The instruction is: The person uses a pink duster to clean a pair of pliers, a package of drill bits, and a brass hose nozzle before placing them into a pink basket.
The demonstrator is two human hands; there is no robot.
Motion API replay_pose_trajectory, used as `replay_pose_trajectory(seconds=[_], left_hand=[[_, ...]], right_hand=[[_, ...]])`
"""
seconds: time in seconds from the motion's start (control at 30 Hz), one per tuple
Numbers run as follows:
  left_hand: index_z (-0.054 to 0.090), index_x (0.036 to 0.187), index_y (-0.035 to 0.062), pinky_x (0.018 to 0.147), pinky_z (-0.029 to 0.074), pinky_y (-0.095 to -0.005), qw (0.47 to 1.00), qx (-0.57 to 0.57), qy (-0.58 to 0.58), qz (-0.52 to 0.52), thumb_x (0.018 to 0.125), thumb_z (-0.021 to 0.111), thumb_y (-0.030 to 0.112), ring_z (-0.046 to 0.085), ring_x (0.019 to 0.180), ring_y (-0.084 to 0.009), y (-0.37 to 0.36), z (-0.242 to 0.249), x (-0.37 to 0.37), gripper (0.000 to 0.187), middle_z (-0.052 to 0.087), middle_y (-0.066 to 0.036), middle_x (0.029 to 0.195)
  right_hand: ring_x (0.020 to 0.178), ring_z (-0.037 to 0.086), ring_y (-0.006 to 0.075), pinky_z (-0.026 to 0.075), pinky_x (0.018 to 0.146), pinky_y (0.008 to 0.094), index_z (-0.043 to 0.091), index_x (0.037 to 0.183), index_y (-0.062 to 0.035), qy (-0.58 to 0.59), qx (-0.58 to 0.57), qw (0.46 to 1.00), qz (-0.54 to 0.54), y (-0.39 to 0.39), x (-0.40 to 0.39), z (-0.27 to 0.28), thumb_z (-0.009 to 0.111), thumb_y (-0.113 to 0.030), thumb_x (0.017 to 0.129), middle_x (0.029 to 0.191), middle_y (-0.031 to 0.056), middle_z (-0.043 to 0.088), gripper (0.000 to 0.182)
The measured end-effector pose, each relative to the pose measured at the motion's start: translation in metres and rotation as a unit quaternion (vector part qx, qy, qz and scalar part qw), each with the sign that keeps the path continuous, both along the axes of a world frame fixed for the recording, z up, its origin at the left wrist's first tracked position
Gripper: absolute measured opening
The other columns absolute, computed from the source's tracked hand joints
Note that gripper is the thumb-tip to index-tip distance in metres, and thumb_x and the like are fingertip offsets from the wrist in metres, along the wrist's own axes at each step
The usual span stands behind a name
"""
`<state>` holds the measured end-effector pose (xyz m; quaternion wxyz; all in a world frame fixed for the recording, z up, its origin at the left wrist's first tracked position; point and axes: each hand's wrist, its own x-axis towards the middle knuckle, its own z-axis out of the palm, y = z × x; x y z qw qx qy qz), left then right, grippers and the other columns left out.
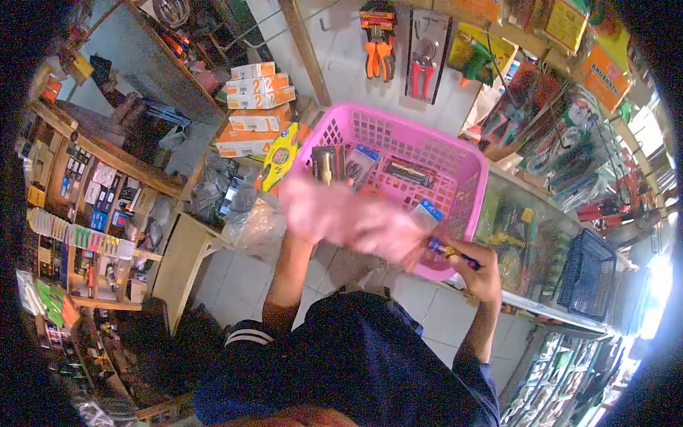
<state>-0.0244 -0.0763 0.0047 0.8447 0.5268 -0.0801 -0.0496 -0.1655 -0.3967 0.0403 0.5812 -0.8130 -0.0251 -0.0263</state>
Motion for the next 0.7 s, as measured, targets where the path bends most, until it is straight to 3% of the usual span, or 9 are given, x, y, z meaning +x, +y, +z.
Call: replay_pose_trajectory(seconds=[0.07,0.17,0.23,0.3,0.33,0.43,0.57,0.6,0.7], left_hand=[[0.054,0.125,0.0109,0.081,0.056,-0.0479,0.937,-0.288,0.170,-0.097,0.099,0.045,0.037,0.065,0.096,-0.0230,-0.003,0.001,0.013,0.038,0.064,-0.008,0.110],[0.055,0.123,0.0144,0.072,0.057,-0.0417,0.884,-0.391,0.092,-0.238,0.097,0.052,0.034,0.067,0.084,-0.0215,-0.003,-0.026,0.031,0.032,0.067,-0.005,0.102],[0.055,0.122,0.0123,0.073,0.057,-0.0448,0.946,-0.278,0.100,-0.135,0.098,0.049,0.036,0.067,0.085,-0.0233,-0.022,0.021,0.015,0.034,0.066,-0.008,0.102],[0.054,0.124,0.0114,0.077,0.057,-0.0457,0.912,-0.330,0.187,-0.157,0.098,0.048,0.037,0.066,0.092,-0.0225,-0.014,0.002,0.022,0.037,0.065,-0.009,0.106],[0.053,0.126,0.0108,0.080,0.056,-0.0428,0.908,-0.327,0.124,-0.232,0.098,0.050,0.040,0.064,0.097,-0.0216,-0.007,-0.020,0.028,0.041,0.064,-0.008,0.110],[0.061,0.113,0.0073,0.075,0.057,-0.0437,0.914,-0.337,0.191,-0.122,0.095,0.054,0.037,0.063,0.102,-0.0238,-0.018,-0.034,0.032,0.035,0.067,-0.011,0.103],[0.059,0.112,0.0083,0.080,0.056,-0.0421,0.889,-0.312,0.207,-0.262,0.096,0.053,0.037,0.064,0.095,-0.0231,0.001,-0.032,0.034,0.034,0.065,-0.008,0.101],[0.058,0.114,0.0087,0.079,0.056,-0.0436,0.913,-0.299,0.223,-0.163,0.096,0.052,0.039,0.065,0.093,-0.0242,-0.008,-0.014,0.024,0.036,0.065,-0.009,0.102],[0.057,0.116,0.0090,0.073,0.057,-0.0468,0.893,-0.350,0.262,-0.107,0.097,0.050,0.040,0.067,0.087,-0.0266,-0.016,-0.022,0.030,0.037,0.065,-0.010,0.101]], right_hand=[[0.077,0.059,0.0092,0.046,0.070,0.0243,0.066,0.117,0.0022,-0.025,0.003,0.997,-0.074,0.002,0.002,0.002,0.066,-0.008,0.085,0.094,0.0111,0.071,0.033],[0.075,0.058,0.0102,0.045,0.068,0.0248,0.066,0.117,0.0018,-0.032,-0.097,0.994,0.036,-0.016,0.005,0.008,0.065,-0.008,0.085,0.092,0.0111,0.071,0.033],[0.070,0.055,0.0110,0.043,0.064,0.0259,0.067,0.117,0.0005,-0.056,-0.089,0.994,0.011,-0.017,0.009,0.008,0.066,-0.005,0.083,0.082,0.0085,0.067,0.034],[0.068,0.054,0.0119,0.042,0.063,0.0271,0.067,0.117,0.0000,-0.057,-0.095,0.990,-0.085,-0.011,0.012,0.013,0.067,-0.004,0.082,0.078,0.0072,0.065,0.034],[0.068,0.054,0.0126,0.043,0.064,0.0278,0.067,0.116,-0.0003,-0.045,-0.098,0.991,-0.086,-0.013,0.012,0.012,0.068,-0.004,0.082,0.075,0.0069,0.063,0.034],[0.070,0.058,0.0127,0.046,0.066,0.0269,0.066,0.115,0.0040,-0.056,-0.171,0.983,0.018,-0.020,0.017,0.035,0.064,-0.004,0.083,0.082,0.0110,0.068,0.033],[0.068,0.057,0.0152,0.044,0.063,0.0277,0.067,0.114,0.0014,-0.081,-0.171,0.981,-0.042,-0.019,0.023,0.048,0.069,-0.005,0.082,0.081,0.0112,0.067,0.033],[0.071,0.059,0.0156,0.045,0.066,0.0269,0.068,0.114,0.0015,-0.029,-0.188,0.982,-0.009,-0.026,0.021,0.053,0.069,-0.005,0.081,0.084,0.0117,0.068,0.033],[0.071,0.060,0.0157,0.046,0.067,0.0268,0.068,0.113,0.0014,-0.076,-0.213,0.974,0.004,-0.029,0.025,0.066,0.069,-0.004,0.080,0.085,0.0129,0.069,0.033]])
